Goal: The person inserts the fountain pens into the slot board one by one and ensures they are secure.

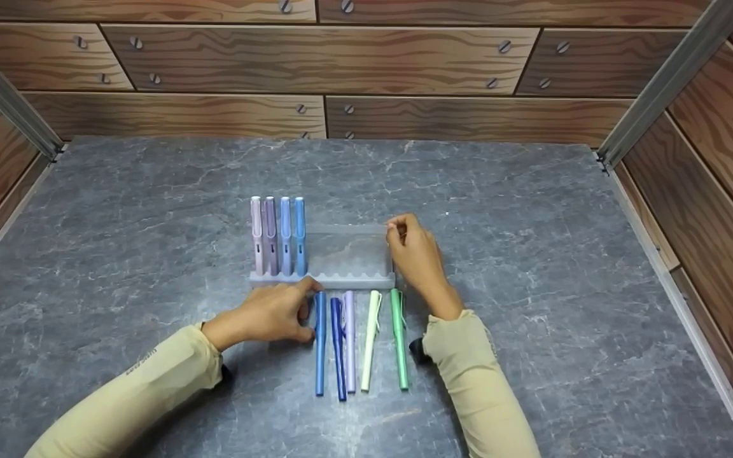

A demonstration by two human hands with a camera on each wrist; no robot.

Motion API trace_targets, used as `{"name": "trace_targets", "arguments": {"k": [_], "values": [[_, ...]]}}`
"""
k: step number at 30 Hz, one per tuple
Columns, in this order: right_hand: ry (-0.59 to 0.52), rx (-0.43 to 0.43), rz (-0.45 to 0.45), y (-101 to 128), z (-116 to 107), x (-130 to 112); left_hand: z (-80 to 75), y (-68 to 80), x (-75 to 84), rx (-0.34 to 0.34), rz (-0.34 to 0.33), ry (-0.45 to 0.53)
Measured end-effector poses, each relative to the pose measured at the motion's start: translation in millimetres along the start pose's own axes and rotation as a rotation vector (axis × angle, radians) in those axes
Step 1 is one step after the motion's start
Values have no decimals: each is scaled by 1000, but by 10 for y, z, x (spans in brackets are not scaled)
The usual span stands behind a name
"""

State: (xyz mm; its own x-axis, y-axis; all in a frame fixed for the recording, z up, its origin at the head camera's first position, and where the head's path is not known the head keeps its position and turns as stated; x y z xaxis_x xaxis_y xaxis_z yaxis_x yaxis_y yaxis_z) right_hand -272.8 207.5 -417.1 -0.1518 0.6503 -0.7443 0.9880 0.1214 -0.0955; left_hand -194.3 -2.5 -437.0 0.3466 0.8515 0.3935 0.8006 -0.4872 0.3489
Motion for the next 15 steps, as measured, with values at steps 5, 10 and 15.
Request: {"name": "trace_targets", "arguments": {"k": [5, 10, 15], "values": [[13, 13, 1, 4, 0, 2, -12, 20, -5, 0, 12, 53], [6, 19, -1, -1, 3, 8, -40, 28, -25, 5, 51, 177], [-5, 20, -3, -7, 3, 7, -72, 30, -35, 19, 107, 291]]}}
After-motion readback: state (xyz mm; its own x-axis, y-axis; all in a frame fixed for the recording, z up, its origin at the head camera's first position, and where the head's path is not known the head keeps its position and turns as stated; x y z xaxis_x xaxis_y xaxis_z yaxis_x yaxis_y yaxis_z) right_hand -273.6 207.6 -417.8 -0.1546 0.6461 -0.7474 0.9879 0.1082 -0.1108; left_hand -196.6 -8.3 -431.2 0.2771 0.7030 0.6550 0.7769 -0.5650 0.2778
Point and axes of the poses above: each hand's wrist, its own y-axis away from the middle knuckle, its own z-axis out of the palm, x = y × z, the point moved 6 cm from there along -y, towards the middle knuckle, and after that the axes turned 7 degrees about -x, right-handed, at the moved point
